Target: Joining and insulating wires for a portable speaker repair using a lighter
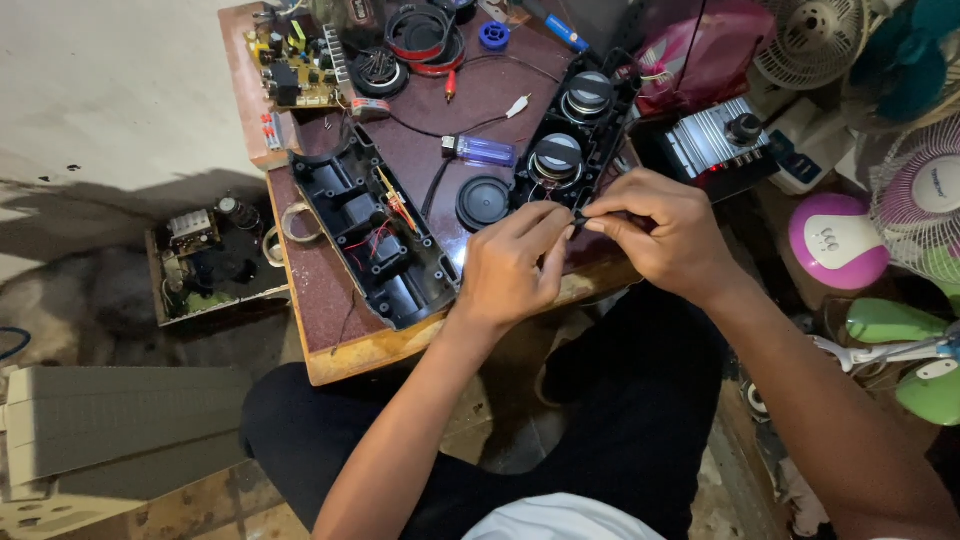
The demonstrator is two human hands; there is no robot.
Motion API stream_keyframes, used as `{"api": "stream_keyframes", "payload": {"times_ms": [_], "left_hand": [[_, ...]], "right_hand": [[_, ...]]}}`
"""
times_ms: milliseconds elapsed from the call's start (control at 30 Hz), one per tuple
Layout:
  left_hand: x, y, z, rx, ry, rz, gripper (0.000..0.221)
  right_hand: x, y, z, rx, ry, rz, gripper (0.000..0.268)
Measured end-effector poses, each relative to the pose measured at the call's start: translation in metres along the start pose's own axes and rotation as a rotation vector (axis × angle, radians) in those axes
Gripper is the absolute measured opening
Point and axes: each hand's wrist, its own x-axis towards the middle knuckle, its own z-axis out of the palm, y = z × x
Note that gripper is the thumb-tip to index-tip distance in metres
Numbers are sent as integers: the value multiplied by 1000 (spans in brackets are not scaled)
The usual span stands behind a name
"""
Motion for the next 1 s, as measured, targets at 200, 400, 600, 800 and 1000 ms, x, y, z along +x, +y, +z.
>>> {"api": "stream_keyframes", "payload": {"times_ms": [200,400,600,800,1000], "left_hand": [[-4,-3,3,4,17,16,19],[-8,-7,6,24,12,43,19],[-13,-11,12,69,4,63,20],[-12,-9,13,46,10,35,21],[-5,-4,5,74,-13,37,18]], "right_hand": [[-1,2,2,20,-11,8,9],[-2,2,2,17,-50,48,7],[0,-4,1,40,-78,138,4],[-1,-2,-2,91,-105,267,10],[-11,-1,-13,3,-98,329,8]]}}
